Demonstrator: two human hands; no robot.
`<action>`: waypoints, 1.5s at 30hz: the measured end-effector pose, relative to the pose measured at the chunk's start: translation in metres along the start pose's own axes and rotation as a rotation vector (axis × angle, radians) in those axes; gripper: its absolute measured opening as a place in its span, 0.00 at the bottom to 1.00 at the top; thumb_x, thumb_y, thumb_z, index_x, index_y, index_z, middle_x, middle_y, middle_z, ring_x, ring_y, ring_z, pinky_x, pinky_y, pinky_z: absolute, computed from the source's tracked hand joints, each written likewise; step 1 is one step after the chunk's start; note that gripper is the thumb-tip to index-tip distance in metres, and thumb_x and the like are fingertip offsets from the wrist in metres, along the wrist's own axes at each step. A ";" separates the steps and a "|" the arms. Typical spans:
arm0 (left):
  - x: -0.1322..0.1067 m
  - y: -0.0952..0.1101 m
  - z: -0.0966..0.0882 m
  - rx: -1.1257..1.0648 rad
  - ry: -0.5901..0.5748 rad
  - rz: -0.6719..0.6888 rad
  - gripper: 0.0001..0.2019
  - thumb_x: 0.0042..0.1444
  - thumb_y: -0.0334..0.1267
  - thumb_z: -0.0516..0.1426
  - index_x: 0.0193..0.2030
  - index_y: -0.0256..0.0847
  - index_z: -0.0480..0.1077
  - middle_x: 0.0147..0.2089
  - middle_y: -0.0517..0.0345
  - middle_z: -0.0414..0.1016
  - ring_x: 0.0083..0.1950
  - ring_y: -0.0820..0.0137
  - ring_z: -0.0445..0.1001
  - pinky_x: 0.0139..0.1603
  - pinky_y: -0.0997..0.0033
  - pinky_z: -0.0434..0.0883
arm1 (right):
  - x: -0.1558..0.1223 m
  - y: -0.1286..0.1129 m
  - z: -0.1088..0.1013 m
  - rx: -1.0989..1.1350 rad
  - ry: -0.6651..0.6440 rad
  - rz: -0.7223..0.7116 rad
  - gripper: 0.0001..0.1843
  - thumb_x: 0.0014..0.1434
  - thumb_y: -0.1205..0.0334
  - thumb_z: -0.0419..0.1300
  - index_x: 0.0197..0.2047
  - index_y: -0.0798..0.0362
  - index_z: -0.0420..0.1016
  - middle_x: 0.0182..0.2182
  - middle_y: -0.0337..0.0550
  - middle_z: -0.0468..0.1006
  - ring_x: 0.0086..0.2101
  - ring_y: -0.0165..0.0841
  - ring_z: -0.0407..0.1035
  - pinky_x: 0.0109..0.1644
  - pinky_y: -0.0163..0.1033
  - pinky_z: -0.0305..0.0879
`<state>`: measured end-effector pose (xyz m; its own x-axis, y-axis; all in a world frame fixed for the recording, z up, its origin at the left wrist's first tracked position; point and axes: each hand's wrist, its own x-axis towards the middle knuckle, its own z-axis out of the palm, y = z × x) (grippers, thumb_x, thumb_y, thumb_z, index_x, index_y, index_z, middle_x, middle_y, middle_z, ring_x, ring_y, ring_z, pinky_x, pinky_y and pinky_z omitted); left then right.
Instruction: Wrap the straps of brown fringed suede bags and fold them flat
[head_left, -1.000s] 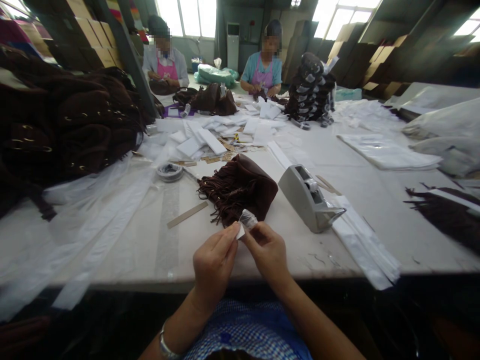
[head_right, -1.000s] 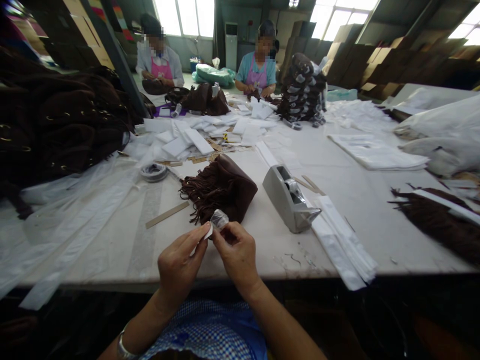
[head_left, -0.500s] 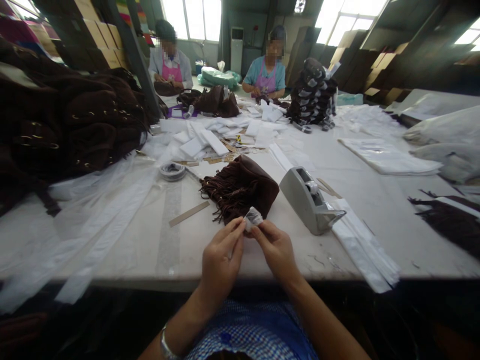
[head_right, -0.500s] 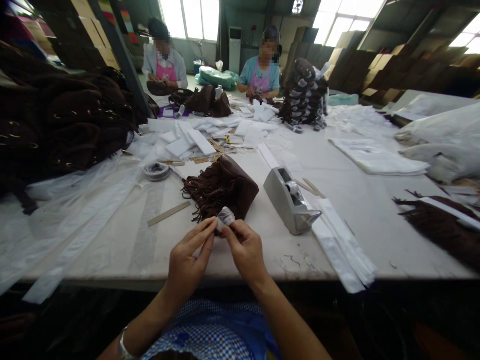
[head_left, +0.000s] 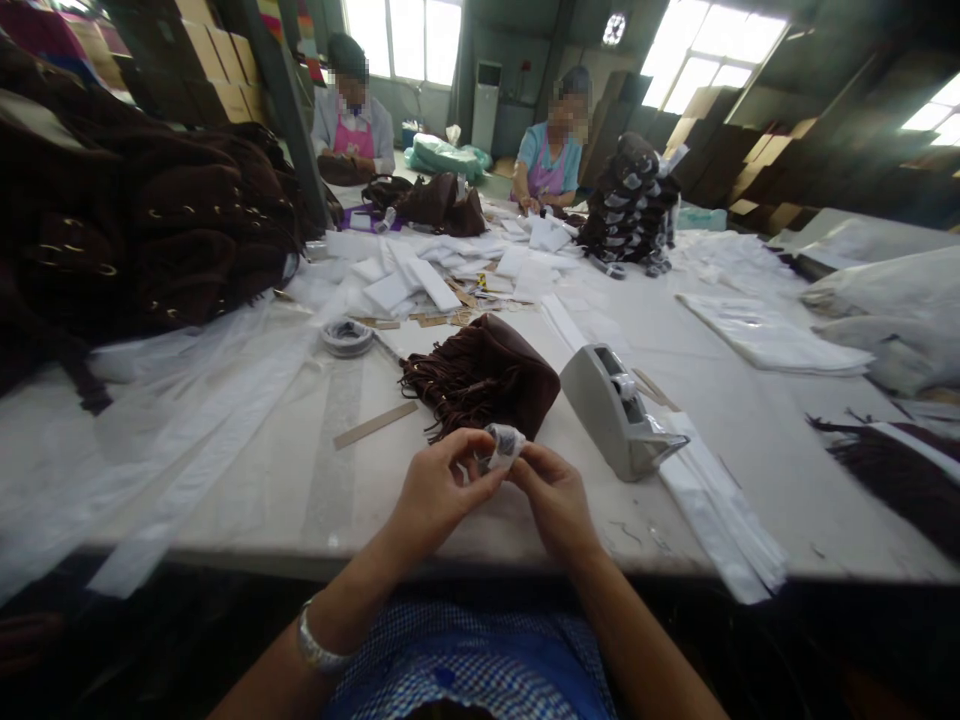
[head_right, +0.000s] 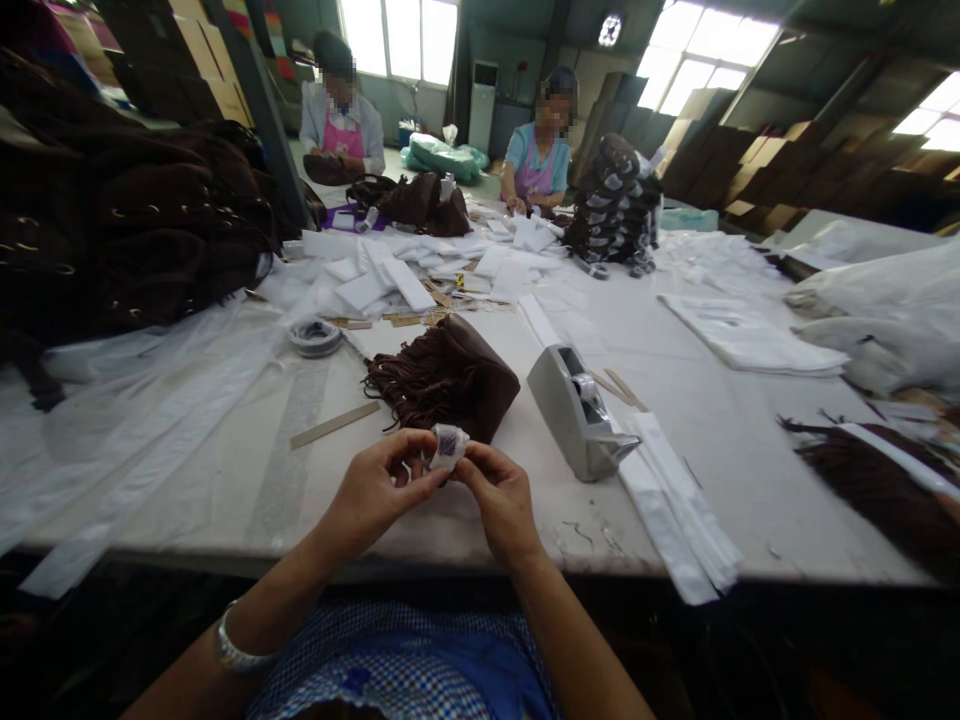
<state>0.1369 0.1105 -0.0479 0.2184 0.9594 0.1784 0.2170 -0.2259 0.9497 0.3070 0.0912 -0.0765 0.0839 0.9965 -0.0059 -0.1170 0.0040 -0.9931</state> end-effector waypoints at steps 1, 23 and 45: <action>0.000 -0.001 0.003 0.007 0.021 -0.001 0.13 0.52 0.42 0.64 0.43 0.42 0.75 0.28 0.64 0.73 0.26 0.75 0.67 0.26 0.78 0.64 | 0.001 0.002 0.001 0.044 0.015 0.017 0.12 0.55 0.56 0.68 0.43 0.51 0.81 0.36 0.41 0.81 0.37 0.35 0.75 0.48 0.43 0.72; 0.010 -0.028 -0.001 -0.045 0.080 -0.253 0.25 0.46 0.53 0.66 0.46 0.37 0.73 0.26 0.65 0.65 0.27 0.75 0.65 0.29 0.78 0.64 | 0.031 -0.067 -0.197 -0.773 0.374 -0.059 0.19 0.58 0.44 0.60 0.37 0.50 0.83 0.57 0.49 0.74 0.60 0.45 0.64 0.66 0.51 0.54; 0.010 -0.042 -0.005 -0.116 0.078 -0.275 0.23 0.46 0.51 0.67 0.45 0.41 0.73 0.33 0.62 0.71 0.33 0.73 0.69 0.33 0.79 0.66 | -0.022 -0.066 -0.174 -0.003 0.516 0.186 0.18 0.42 0.52 0.75 0.34 0.50 0.77 0.33 0.37 0.76 0.34 0.28 0.69 0.38 0.32 0.67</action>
<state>0.1251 0.1302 -0.0853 0.0918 0.9930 -0.0749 0.1465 0.0609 0.9873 0.4850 0.0547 -0.0311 0.5364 0.8099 -0.2373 -0.1736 -0.1693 -0.9702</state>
